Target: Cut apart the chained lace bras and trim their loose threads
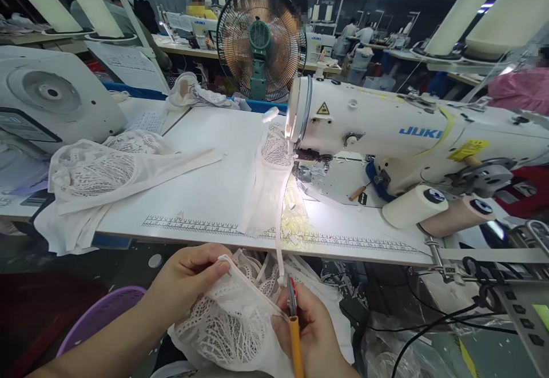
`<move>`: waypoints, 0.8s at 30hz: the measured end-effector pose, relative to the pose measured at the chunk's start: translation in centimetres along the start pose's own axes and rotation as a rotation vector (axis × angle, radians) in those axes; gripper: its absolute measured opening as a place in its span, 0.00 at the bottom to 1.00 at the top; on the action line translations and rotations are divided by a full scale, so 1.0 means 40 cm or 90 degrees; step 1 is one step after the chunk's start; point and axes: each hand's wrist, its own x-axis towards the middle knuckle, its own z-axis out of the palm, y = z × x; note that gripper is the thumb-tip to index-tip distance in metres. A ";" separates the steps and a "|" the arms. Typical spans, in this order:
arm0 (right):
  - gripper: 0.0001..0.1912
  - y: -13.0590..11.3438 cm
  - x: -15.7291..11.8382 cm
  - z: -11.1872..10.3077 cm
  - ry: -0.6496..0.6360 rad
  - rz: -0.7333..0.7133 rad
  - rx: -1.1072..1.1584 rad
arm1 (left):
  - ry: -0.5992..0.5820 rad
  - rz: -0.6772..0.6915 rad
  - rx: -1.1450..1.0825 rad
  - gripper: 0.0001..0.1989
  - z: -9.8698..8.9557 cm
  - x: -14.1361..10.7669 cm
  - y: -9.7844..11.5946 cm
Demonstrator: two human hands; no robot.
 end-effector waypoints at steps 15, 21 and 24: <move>0.12 -0.042 0.012 0.037 -0.004 -0.068 -0.099 | 0.122 -0.034 -0.103 0.04 0.009 0.018 -0.029; 0.10 -0.058 0.028 0.025 0.029 -0.081 -0.135 | 0.151 0.038 -0.067 0.02 0.010 0.006 -0.030; 0.12 -0.062 0.034 0.016 0.019 -0.088 -0.137 | 0.141 0.078 -0.077 0.03 0.008 0.013 -0.034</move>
